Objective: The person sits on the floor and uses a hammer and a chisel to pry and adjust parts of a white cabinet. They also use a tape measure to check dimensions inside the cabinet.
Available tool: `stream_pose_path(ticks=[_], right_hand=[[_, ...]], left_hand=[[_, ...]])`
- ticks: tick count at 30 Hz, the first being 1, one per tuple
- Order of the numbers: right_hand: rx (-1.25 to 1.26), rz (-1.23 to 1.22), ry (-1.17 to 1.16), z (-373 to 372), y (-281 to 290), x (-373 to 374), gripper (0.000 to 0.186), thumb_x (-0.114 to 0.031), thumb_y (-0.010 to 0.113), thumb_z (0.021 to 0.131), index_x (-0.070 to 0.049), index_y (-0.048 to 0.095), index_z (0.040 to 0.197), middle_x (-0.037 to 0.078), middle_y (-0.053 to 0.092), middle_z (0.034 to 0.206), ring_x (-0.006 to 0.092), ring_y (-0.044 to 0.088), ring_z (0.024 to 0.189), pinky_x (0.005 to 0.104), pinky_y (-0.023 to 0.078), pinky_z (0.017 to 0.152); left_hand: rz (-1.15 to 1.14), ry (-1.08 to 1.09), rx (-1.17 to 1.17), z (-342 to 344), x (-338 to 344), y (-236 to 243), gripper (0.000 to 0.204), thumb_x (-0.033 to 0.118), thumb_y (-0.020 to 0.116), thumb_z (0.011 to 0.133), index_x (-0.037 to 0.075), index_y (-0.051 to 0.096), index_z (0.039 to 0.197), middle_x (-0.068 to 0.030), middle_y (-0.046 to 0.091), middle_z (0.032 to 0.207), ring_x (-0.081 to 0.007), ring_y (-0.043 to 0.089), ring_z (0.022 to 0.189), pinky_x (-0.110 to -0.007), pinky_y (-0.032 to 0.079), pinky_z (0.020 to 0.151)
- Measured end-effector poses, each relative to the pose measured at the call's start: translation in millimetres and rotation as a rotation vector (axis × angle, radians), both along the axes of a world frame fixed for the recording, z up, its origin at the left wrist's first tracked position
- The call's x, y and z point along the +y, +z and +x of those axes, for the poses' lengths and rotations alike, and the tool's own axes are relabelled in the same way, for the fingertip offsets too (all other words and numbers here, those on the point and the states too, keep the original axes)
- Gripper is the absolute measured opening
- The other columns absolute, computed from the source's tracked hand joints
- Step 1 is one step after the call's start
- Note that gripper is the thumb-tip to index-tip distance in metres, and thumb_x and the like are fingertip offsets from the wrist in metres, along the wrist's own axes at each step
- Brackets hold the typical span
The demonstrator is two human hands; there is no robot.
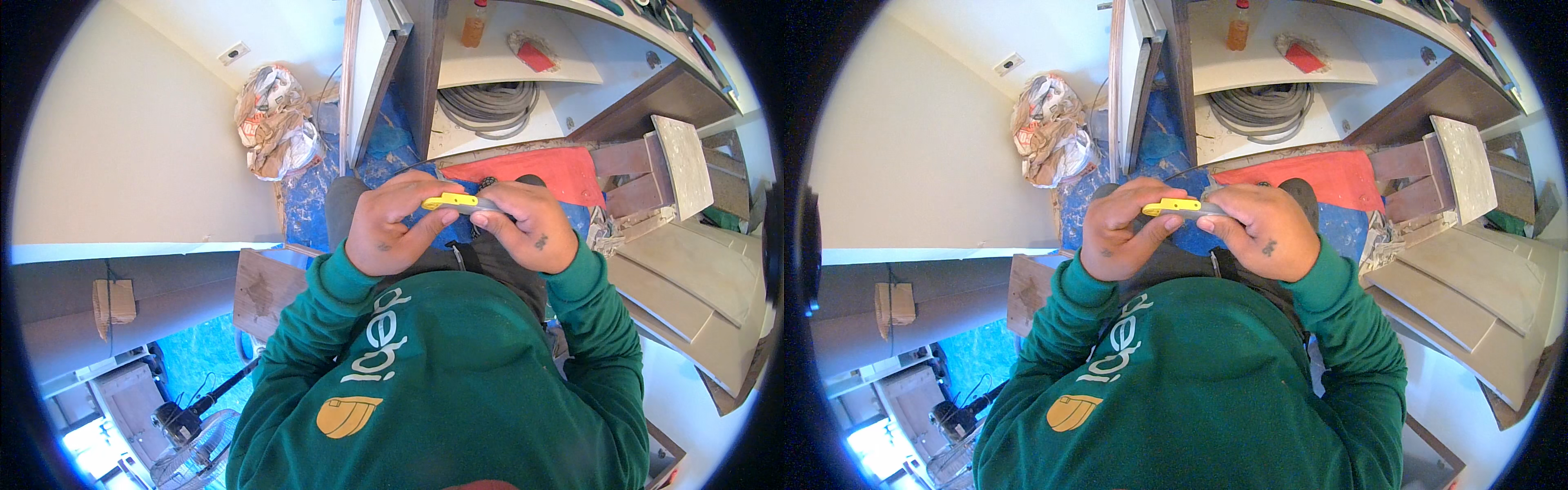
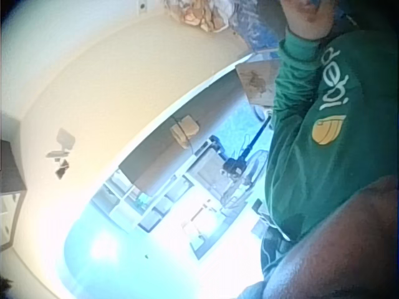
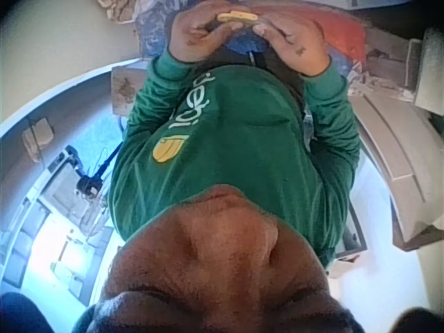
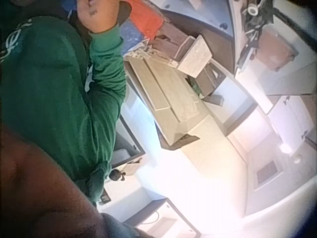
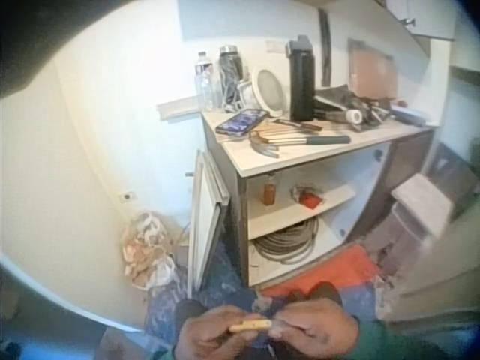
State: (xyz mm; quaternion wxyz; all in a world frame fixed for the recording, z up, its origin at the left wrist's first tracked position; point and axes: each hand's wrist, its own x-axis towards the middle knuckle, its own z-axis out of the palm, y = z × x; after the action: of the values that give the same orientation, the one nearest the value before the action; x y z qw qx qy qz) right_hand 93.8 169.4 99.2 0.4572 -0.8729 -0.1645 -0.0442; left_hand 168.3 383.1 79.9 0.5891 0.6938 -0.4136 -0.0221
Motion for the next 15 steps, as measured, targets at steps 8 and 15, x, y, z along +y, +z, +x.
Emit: stream_pose_path(ticks=[8, 15], right_hand=[[0.058, -0.061, 0.043, 5.0, -3.8, -4.9, 0.021, -0.022, 0.061, 0.094, -0.001, 0.06, 0.094, 0.017, 0.058, 0.08, 0.0365, 0.06, 0.075, 0.0421, 0.048, 0.066], [0.039, -0.142, -0.013, 14.1, 2.2, -39.2, 0.026, -0.021, 0.059, 0.096, 0.0, 0.062, 0.112, 0.013, 0.061, 0.086, 0.0269, 0.061, 0.079, 0.0362, 0.048, 0.072]], left_hand=[[0.032, 0.097, -0.059, -2.0, -6.6, -5.9, 0.023, 0.005, 0.074, 0.081, 0.002, 0.07, 0.104, -0.0147, 0.069, 0.093, -0.0255, 0.067, 0.08, -0.032, 0.052, 0.072], [-0.07, 0.148, 0.007, 0.9, -17.8, -5.9, 0.02, 0.009, 0.069, 0.087, -0.002, 0.07, 0.103, -0.0121, 0.071, 0.093, -0.0207, 0.067, 0.085, -0.034, 0.053, 0.079]])
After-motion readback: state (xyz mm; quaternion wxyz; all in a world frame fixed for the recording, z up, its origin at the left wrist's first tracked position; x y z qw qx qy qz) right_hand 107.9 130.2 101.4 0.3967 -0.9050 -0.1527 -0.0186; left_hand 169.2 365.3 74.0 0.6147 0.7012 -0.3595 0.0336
